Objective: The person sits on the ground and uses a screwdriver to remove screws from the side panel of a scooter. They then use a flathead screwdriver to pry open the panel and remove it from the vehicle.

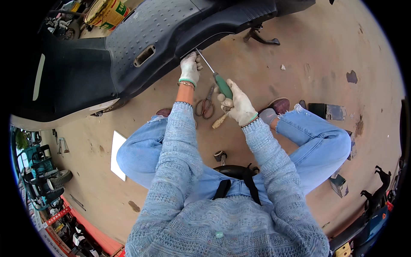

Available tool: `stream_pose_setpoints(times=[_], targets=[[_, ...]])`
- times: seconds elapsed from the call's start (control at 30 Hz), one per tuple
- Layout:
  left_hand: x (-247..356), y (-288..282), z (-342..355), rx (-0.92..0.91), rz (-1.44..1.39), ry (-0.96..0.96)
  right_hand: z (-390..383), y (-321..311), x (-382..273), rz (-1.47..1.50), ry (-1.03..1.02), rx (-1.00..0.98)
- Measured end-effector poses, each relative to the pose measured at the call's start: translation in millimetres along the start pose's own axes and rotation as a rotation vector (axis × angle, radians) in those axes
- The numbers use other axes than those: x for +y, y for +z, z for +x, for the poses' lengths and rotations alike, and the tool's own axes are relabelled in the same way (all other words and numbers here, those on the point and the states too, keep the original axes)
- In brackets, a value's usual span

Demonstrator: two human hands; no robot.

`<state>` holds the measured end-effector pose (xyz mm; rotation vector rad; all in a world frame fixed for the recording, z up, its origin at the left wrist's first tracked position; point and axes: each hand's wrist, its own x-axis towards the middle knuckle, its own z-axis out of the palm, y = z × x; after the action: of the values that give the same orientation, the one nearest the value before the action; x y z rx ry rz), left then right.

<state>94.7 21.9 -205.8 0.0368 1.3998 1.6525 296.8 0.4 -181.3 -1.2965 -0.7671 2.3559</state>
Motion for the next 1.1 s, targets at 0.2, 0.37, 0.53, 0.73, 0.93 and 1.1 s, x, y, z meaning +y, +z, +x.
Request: stream_pose_setpoints(times=[0.2, 0.37, 0.53, 0.73, 0.93, 1.1], targets=[[4.2, -7.6, -4.5, -0.008, 0.006, -0.023, -13.3, -16.8, -25.8, 0.401, 0.236, -0.216], [5.1, -38.7, -27.2, -0.102, -0.246, -0.182, -82.5, -46.2, -0.5, 0.231, 0.115, -0.001], [-11.8, -13.7, -84.1, -0.406, -0.504, -0.154, -166.8, -64.1, 10.1, 0.047, -0.075, 0.069], [-4.8, 15.5, -132.0, -0.528, -0.341, -0.023, -229.6, -71.7, -3.5, -0.125, -0.253, 0.025], [16.2, 55.4, -177.9, -0.443, -0.025, 0.046, -240.0, -79.8, -3.7, -0.204, -0.319, 0.011], [27.3, 58.2, -186.6, -0.454, 0.014, 0.087, -244.4, -81.1, -2.9, -0.173, -0.313, -0.001]])
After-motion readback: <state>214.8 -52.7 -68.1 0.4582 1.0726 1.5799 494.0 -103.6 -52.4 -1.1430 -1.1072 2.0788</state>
